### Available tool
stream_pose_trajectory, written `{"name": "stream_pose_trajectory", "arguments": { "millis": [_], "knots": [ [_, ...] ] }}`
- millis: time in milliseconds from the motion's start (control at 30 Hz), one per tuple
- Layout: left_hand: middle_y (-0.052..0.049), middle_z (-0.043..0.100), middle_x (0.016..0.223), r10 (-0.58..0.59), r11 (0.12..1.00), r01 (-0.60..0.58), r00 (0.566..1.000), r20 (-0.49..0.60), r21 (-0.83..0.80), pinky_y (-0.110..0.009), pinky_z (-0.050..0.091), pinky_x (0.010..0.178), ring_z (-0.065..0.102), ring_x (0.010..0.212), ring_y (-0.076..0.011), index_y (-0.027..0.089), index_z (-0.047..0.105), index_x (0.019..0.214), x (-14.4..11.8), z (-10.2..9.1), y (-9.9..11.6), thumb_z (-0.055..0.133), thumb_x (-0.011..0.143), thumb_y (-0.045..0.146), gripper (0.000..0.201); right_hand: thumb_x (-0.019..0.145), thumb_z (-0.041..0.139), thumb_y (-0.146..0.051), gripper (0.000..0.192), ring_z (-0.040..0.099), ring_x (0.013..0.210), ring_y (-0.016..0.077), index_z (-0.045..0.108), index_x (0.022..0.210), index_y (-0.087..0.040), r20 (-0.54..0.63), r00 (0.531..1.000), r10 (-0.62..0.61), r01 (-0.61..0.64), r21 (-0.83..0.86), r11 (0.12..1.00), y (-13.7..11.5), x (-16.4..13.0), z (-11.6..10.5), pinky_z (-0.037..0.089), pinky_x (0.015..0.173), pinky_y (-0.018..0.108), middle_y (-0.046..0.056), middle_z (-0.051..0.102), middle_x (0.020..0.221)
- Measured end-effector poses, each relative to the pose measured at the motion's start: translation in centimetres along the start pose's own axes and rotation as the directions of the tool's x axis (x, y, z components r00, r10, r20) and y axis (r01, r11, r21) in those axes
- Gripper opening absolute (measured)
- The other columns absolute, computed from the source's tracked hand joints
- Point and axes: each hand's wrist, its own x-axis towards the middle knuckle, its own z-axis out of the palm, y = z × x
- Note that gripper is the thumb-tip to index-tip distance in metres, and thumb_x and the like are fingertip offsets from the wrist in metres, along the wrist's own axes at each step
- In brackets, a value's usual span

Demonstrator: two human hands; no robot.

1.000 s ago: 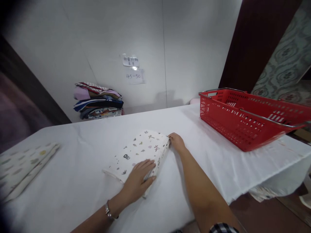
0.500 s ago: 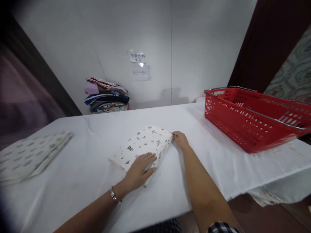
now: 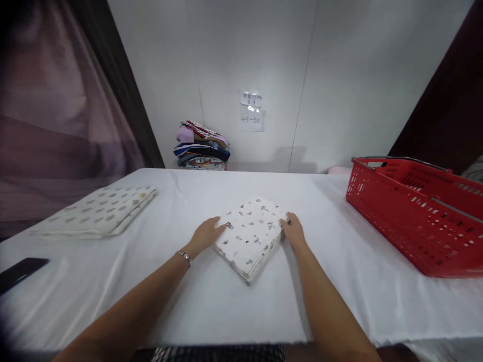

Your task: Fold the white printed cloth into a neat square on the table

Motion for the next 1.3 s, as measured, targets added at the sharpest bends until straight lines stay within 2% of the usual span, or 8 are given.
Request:
{"name": "stream_pose_trajectory", "arguments": {
  "millis": [267,400,533,667,800,1000,1167,1300],
  "knots": [
    [-0.01,0.059,0.115,0.038,0.994,-0.024,0.991,0.126,-0.109,-0.033,0.043,0.084,0.056,0.102,-0.0239,0.019,0.05,0.12,-4.5,0.2,-0.4,0.041,0.083,0.055,0.052,0.069,0.058,-0.029,0.05,0.044,0.122,0.0252,0.057,0.117,-0.014,0.162,0.984,-0.08,0.09,-0.052,0.995,-0.5,3.0,0.0,0.029,0.105,0.043,0.011,0.053,0.128],
    [-0.008,0.054,0.122,0.076,0.987,-0.069,0.996,0.048,-0.142,-0.034,0.042,0.09,0.052,0.108,-0.023,0.019,0.05,0.121,-5.7,0.1,-1.1,0.039,0.085,0.055,0.052,0.07,0.06,-0.028,0.052,0.036,0.128,0.027,0.056,0.12,-0.014,0.141,0.988,-0.064,0.084,-0.146,0.986,-2.6,3.4,-0.7,0.024,0.108,0.043,0.012,0.046,0.134],
    [-0.009,0.043,0.136,0.288,0.956,-0.291,0.956,-0.059,-0.049,-0.037,0.031,0.103,0.037,0.125,-0.0241,0.017,0.05,0.122,-5.5,0.0,-0.3,0.042,0.086,0.047,0.047,0.078,0.052,-0.035,0.053,0.03,0.132,0.0241,0.049,0.128,-0.016,0.173,0.97,-0.172,0.202,-0.174,0.964,-6.9,0.0,-0.2,0.025,0.108,0.041,0.01,0.039,0.141],
    [-0.01,0.038,0.141,0.486,0.874,-0.484,0.873,-0.039,0.045,-0.041,0.024,0.107,0.031,0.13,-0.0243,0.017,0.047,0.125,-5.1,0.3,1.5,0.045,0.086,0.042,0.046,0.083,0.045,-0.041,0.057,0.02,0.136,0.0224,0.039,0.135,-0.017,0.361,0.874,-0.326,0.421,-0.224,0.879,-10.3,-6.0,1.3,0.02,0.109,0.04,0.008,0.028,0.147],
    [-0.01,0.044,0.137,0.525,0.843,-0.529,0.848,0.069,0.097,-0.046,0.022,0.107,0.033,0.13,-0.0262,0.02,0.05,0.122,-5.3,1.4,2.2,0.043,0.087,0.04,0.042,0.084,0.044,-0.044,0.056,0.021,0.135,0.029,0.041,0.133,-0.016,0.561,0.803,-0.2,0.467,-0.386,0.796,-10.5,-10.4,1.8,0.016,0.107,0.047,0.012,0.03,0.145],
    [-0.009,0.047,0.135,0.516,0.853,-0.52,0.853,0.08,0.042,-0.048,0.024,0.106,0.035,0.129,-0.027,0.022,0.054,0.119,-4.9,1.7,1.6,0.045,0.086,0.04,0.039,0.087,0.038,-0.047,0.056,0.02,0.135,0.03,0.042,0.132,-0.013,0.56,0.816,-0.142,0.456,-0.473,0.754,-10.6,-11.3,1.9,0.015,0.106,0.046,0.016,0.029,0.145],
    [-0.008,0.047,0.134,0.457,0.885,-0.464,0.879,0.136,0.031,-0.048,0.027,0.104,0.036,0.128,-0.0269,0.024,0.056,0.114,-2.5,1.0,2.0,0.05,0.082,0.042,0.037,0.087,0.035,-0.053,0.067,0.011,0.137,0.0295,0.032,0.138,-0.009,0.487,0.859,-0.16,0.427,-0.508,0.748,-11.4,-8.0,3.7,0.009,0.108,0.046,0.017,0.022,0.148],
    [-0.007,0.037,0.142,0.448,0.892,-0.453,0.883,0.138,0.002,-0.046,0.027,0.105,0.025,0.134,-0.0261,0.022,0.05,0.122,-1.1,1.9,1.5,0.047,0.084,0.044,0.044,0.085,0.037,-0.056,0.072,0.017,0.135,0.0347,0.039,0.133,-0.002,0.413,0.909,-0.046,0.312,-0.605,0.733,-9.8,-5.7,4.0,0.01,0.106,0.049,0.023,0.026,0.144]
  ]
}}
